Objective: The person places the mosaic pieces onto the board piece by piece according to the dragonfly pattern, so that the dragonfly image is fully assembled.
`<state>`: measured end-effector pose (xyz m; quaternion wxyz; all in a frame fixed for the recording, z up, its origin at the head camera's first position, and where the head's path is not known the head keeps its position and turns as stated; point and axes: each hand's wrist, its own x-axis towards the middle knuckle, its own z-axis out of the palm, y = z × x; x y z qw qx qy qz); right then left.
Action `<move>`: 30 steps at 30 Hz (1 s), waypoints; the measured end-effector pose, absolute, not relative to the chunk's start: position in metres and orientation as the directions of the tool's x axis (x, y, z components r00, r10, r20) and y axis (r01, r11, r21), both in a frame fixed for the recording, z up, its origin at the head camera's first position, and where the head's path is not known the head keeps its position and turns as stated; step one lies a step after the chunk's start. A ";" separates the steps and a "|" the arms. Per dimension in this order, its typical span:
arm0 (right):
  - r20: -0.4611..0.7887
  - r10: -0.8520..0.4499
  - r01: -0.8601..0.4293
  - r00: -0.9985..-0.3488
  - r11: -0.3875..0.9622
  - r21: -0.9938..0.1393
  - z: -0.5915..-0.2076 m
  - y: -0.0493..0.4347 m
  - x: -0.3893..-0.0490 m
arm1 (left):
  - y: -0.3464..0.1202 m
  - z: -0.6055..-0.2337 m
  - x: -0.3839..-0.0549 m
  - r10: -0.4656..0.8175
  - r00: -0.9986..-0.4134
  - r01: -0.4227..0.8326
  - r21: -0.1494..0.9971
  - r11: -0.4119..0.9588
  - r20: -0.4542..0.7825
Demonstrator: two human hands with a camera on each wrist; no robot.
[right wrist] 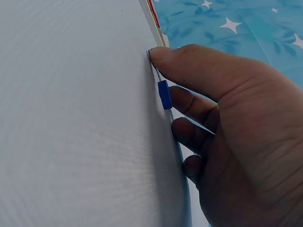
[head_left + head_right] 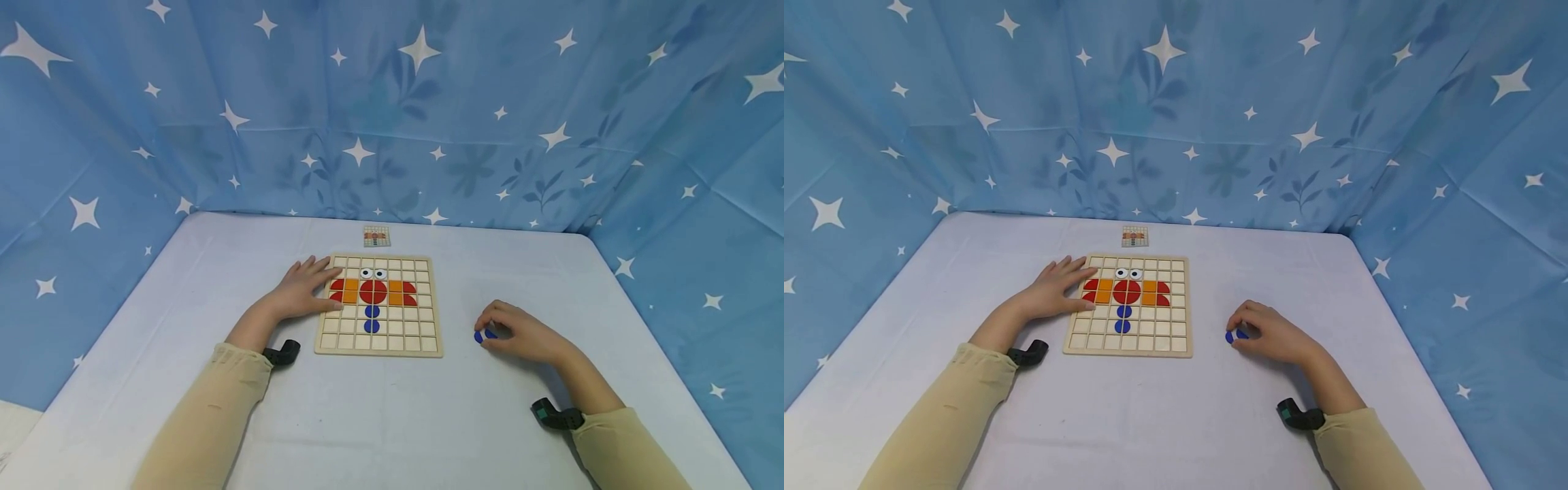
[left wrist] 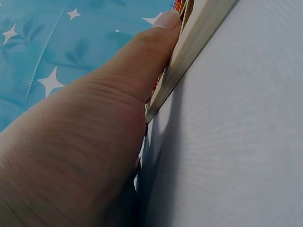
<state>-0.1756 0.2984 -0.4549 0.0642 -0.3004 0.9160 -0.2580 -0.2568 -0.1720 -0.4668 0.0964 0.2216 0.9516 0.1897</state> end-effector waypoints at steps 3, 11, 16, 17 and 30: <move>0.039 -0.576 -0.509 -0.816 0.686 -0.521 -0.454 0.298 -0.175 | -0.172 -0.467 -0.257 0.459 -0.883 0.384 0.408 0.828 -0.100; 0.067 -0.564 -0.511 -0.823 0.685 -0.519 -0.443 0.291 -0.177 | -0.172 -0.465 -0.256 0.458 -0.883 0.382 0.413 0.827 -0.100; 0.096 -0.581 -0.539 -0.808 0.663 -0.519 -0.432 0.278 -0.180 | -0.172 -0.464 -0.255 0.456 -0.884 0.378 0.420 0.825 -0.101; 0.096 -0.582 -0.540 -0.808 0.663 -0.519 -0.429 0.274 -0.181 | -0.172 -0.464 -0.255 0.456 -0.884 0.377 0.419 0.826 -0.102; 0.026 -0.564 -0.492 -0.826 0.696 -0.523 -0.415 0.211 -0.194 | -0.171 -0.463 -0.254 0.453 -0.886 0.379 0.408 0.831 -0.100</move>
